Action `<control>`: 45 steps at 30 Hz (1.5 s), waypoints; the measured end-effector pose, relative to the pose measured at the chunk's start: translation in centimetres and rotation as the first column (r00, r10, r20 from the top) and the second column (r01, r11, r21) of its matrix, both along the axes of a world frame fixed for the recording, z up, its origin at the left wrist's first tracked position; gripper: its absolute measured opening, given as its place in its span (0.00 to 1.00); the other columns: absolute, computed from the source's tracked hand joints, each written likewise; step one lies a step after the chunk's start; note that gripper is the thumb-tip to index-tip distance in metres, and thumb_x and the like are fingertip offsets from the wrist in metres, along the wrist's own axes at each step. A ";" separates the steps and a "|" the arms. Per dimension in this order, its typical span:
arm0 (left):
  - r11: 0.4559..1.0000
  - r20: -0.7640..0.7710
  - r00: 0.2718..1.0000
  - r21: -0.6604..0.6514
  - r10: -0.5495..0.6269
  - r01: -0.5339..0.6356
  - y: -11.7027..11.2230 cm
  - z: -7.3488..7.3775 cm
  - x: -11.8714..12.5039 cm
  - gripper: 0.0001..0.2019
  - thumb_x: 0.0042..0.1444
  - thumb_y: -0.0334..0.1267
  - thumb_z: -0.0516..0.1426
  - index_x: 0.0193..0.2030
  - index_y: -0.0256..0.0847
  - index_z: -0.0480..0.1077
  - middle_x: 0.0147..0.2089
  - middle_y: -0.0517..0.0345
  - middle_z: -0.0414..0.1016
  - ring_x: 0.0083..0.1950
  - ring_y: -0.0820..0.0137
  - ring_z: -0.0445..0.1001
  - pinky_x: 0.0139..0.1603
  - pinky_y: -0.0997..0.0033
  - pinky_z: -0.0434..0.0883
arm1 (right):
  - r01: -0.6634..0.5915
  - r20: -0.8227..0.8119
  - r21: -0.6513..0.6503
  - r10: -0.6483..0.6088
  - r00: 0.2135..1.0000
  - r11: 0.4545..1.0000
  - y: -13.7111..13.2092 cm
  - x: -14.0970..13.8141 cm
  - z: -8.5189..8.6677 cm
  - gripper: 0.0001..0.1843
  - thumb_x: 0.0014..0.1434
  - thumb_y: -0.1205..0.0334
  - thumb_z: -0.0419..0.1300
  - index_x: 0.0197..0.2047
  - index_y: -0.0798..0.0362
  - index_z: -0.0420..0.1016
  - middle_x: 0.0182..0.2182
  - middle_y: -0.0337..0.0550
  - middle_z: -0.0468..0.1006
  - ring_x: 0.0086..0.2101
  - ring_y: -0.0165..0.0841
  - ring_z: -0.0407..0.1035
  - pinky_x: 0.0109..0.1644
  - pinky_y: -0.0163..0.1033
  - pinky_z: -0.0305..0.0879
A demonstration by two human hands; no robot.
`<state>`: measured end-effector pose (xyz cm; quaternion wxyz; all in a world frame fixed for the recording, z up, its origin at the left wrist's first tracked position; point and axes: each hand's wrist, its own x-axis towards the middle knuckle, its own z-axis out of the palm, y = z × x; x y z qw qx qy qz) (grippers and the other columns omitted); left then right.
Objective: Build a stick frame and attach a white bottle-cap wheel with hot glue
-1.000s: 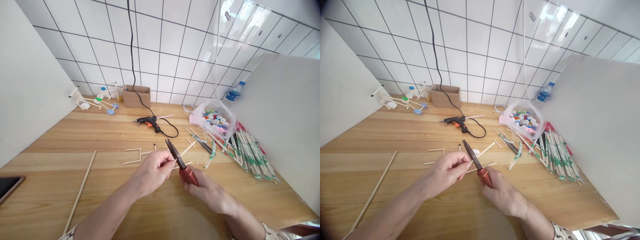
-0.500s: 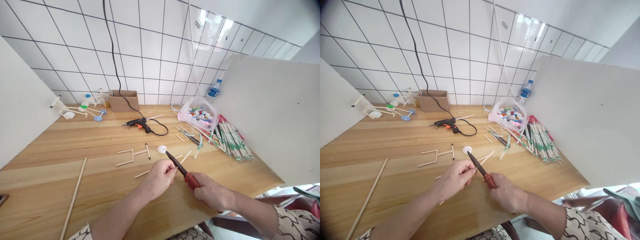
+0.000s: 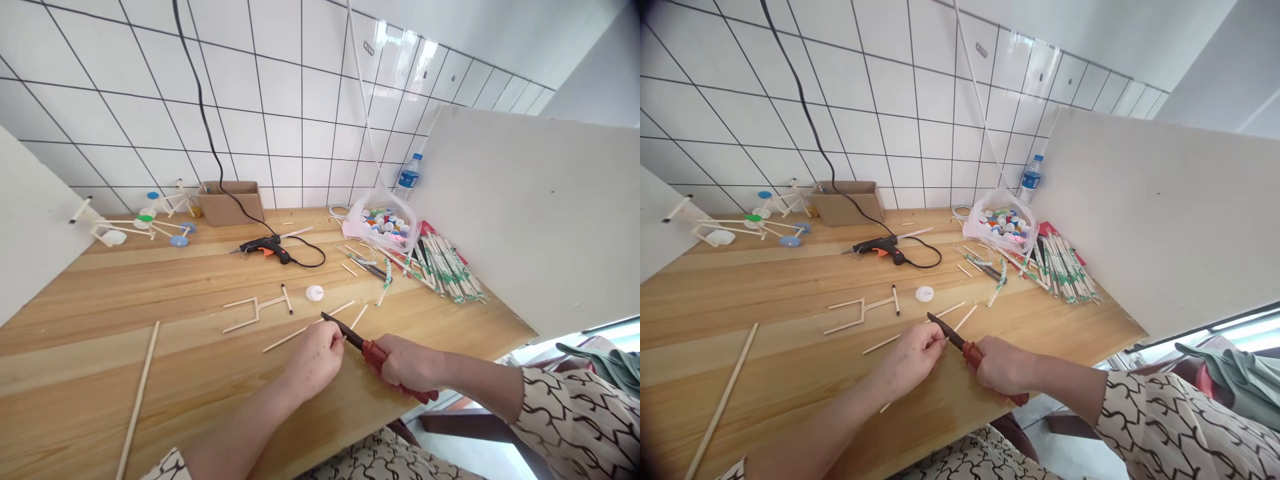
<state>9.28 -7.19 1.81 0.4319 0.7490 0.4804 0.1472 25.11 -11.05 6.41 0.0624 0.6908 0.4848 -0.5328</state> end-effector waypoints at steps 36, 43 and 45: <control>0.976 -0.430 0.902 0.205 0.020 0.076 3.7 1.4 -3.7 0.02 0.48 0.32 0.58 0.27 0.39 0.68 0.32 0.53 0.74 0.36 0.63 0.73 0.32 0.70 0.60 | 0.321 -0.643 -0.152 -0.340 0.687 0.935 -1.5 3.4 -1.5 0.19 0.31 0.71 0.52 0.32 0.57 0.67 0.22 0.39 0.73 0.23 0.31 0.69 0.25 0.34 0.66; 0.966 -0.461 0.887 0.239 0.022 0.100 3.5 0.4 -3.0 0.07 0.53 0.31 0.52 0.26 0.39 0.68 0.34 0.48 0.75 0.39 0.59 0.73 0.35 0.68 0.61 | 0.364 -0.656 -0.179 -0.387 0.648 0.914 -2.1 3.5 -2.1 0.18 0.33 0.72 0.52 0.32 0.57 0.66 0.22 0.39 0.73 0.22 0.30 0.68 0.25 0.34 0.64; 0.966 -0.452 0.892 0.243 0.029 0.091 3.5 0.3 -3.0 0.07 0.53 0.30 0.51 0.27 0.39 0.67 0.34 0.48 0.75 0.39 0.60 0.73 0.34 0.68 0.61 | 0.369 -0.649 -0.162 -0.381 0.659 0.915 -2.2 3.3 -1.9 0.18 0.33 0.72 0.52 0.32 0.56 0.66 0.22 0.39 0.73 0.21 0.29 0.68 0.26 0.34 0.65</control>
